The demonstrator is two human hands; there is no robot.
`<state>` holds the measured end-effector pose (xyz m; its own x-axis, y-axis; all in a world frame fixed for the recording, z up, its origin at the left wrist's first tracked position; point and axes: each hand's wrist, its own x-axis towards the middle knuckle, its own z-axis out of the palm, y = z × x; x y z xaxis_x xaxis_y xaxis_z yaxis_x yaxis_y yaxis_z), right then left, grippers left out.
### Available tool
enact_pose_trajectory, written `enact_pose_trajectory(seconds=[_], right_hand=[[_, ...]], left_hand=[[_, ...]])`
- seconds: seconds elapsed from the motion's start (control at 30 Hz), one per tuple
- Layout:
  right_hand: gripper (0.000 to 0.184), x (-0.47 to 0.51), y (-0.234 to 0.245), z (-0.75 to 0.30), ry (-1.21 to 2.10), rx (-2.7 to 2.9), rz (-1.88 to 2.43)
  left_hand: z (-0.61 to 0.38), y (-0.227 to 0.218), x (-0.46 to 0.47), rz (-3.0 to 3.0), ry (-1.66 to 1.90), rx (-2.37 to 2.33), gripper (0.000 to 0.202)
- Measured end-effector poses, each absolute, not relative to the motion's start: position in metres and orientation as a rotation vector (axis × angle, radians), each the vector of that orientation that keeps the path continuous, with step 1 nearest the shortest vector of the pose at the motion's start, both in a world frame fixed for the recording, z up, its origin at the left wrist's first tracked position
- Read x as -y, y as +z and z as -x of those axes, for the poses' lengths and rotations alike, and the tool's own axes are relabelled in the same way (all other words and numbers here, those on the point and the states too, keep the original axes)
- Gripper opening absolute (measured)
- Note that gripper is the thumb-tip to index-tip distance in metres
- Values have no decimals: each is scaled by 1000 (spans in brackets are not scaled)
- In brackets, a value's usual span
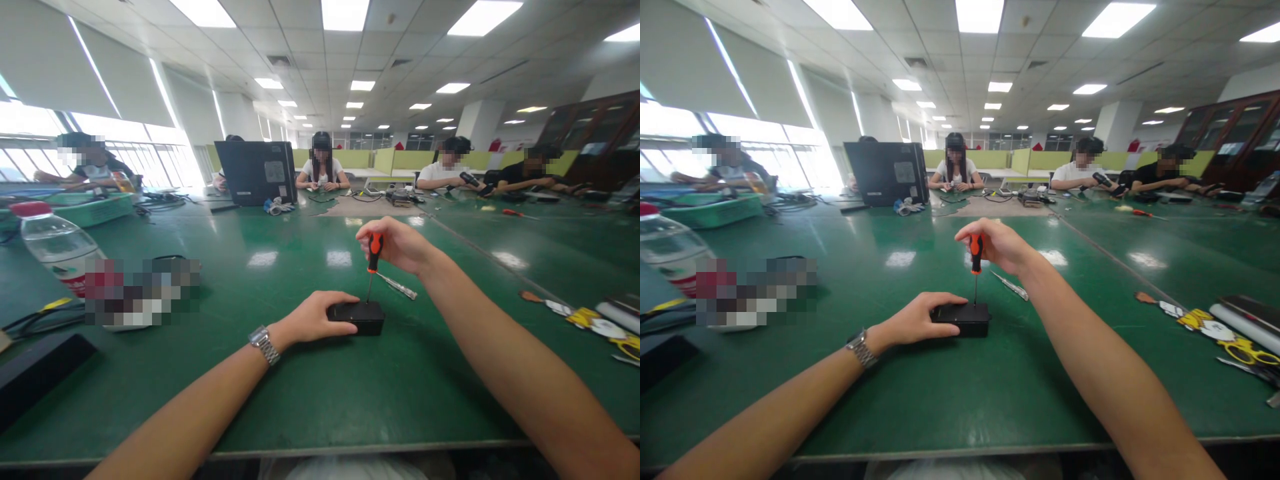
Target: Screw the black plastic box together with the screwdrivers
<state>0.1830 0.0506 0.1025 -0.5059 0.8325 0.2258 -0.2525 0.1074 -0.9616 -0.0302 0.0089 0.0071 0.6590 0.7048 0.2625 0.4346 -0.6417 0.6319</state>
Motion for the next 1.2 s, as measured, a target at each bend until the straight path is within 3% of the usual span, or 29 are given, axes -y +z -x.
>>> enact_pose_trajectory(seconds=[0.33, 0.53, 1.2], right_hand=[[22, -49, 103, -180, 1595, 1460, 639], [11, -36, 107, -166, 1660, 1375, 512], [11, -17, 96, -139, 1700, 1449, 290]], left_hand=[[30, 8, -8, -2350, 666, -877, 51], [29, 9, -7, -2359, 660, -876, 51], [29, 8, -7, -2361, 654, -897, 51]])
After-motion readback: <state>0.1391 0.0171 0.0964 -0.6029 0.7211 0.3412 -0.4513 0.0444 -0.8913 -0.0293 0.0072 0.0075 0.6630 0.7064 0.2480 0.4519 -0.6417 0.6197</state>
